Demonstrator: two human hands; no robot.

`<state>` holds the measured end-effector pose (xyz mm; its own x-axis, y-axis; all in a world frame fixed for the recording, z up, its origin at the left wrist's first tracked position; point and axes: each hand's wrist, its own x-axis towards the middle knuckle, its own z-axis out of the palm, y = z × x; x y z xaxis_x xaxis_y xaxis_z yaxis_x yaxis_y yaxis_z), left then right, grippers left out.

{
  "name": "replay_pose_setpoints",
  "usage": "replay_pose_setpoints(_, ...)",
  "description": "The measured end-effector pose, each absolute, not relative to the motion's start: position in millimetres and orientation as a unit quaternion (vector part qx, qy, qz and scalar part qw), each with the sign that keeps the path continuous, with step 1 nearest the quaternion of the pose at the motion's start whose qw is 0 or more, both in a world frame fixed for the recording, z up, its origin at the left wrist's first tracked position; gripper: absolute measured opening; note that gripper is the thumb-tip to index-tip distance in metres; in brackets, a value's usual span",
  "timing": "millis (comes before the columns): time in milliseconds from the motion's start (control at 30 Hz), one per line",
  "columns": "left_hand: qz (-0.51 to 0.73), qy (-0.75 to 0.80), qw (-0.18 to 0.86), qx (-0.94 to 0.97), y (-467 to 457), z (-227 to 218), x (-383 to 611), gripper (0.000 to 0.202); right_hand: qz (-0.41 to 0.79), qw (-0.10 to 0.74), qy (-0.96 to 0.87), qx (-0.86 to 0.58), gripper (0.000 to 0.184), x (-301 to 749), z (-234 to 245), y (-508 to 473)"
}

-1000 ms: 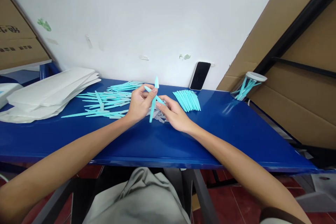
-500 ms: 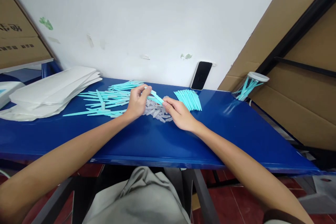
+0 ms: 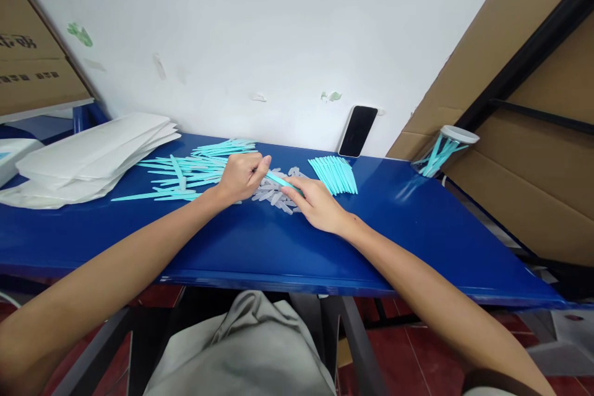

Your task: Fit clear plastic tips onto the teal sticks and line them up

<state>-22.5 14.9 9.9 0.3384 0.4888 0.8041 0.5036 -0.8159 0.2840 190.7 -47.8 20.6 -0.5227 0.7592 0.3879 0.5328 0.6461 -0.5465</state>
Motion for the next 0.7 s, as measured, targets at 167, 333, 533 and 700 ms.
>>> replay_pose_setpoints(167,-0.451,-0.292,0.058,-0.841,15,11,-24,0.052,0.181,0.351,-0.840,-0.372,0.038,192,15,-47)
replay_pose_setpoints(333,-0.421,-0.299,0.081,-0.852,19,9,-27,0.053,0.167,0.314,-0.859,-0.367,0.036,192,16,-53)
replay_pose_setpoints(533,-0.395,-0.277,0.111,-0.869,27,10,-31,0.054,0.039,0.277,-0.893,-0.353,0.040,198,18,-47)
replay_pose_setpoints(700,-0.404,-0.245,0.137,-0.871,32,13,-22,0.061,0.003,0.291,-0.897,-0.332,0.039,202,20,-41)
